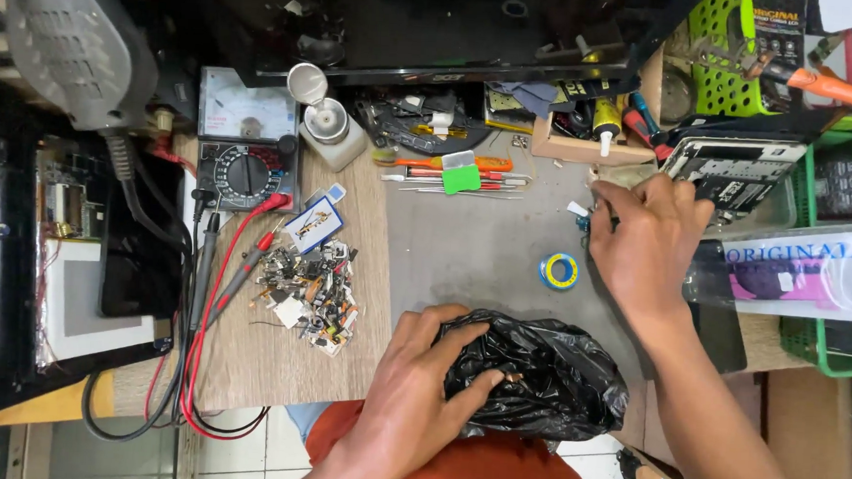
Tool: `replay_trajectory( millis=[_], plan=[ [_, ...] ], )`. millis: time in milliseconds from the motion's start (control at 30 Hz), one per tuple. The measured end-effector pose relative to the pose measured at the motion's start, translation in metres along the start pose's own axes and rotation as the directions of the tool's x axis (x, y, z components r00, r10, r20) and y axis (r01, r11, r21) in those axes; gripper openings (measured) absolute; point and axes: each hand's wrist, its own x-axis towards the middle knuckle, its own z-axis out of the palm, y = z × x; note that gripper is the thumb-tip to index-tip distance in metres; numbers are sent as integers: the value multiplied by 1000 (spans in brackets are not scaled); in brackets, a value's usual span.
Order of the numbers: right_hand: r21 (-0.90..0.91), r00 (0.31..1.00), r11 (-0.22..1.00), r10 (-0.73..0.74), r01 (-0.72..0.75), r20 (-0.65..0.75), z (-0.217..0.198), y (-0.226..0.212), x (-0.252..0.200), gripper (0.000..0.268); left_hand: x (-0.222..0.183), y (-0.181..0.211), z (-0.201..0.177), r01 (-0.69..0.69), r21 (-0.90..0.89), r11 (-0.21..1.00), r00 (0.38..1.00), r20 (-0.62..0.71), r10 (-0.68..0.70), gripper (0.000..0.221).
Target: Cleaning up an electronics repair workbench by gathering small components into a plastic bag and organizing tools.
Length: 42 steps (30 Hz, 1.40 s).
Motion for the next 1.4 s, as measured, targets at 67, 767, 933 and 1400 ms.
replay_trajectory(
  millis=[67,767,933,1400],
  plan=[
    [-47,1000,999,-2,3,30,-5,-8,7,28,3,0,-2,-9,-1,1000,1000,7,9,44],
    [284,963,939,124,-191,239,-41,-23,26,6,8,-5,-20,14,-41,999,1000,-7,-15,43],
    [710,869,632,-112,-311,481,-135,-39,2,12,13,-1,-19,45,-47,998,999,-3,-45,44],
    [-14,910,998,63,-62,409,-9,-32,33,46,-3,6,-17,14,-68,998,999,48,-10,46]
  ],
)
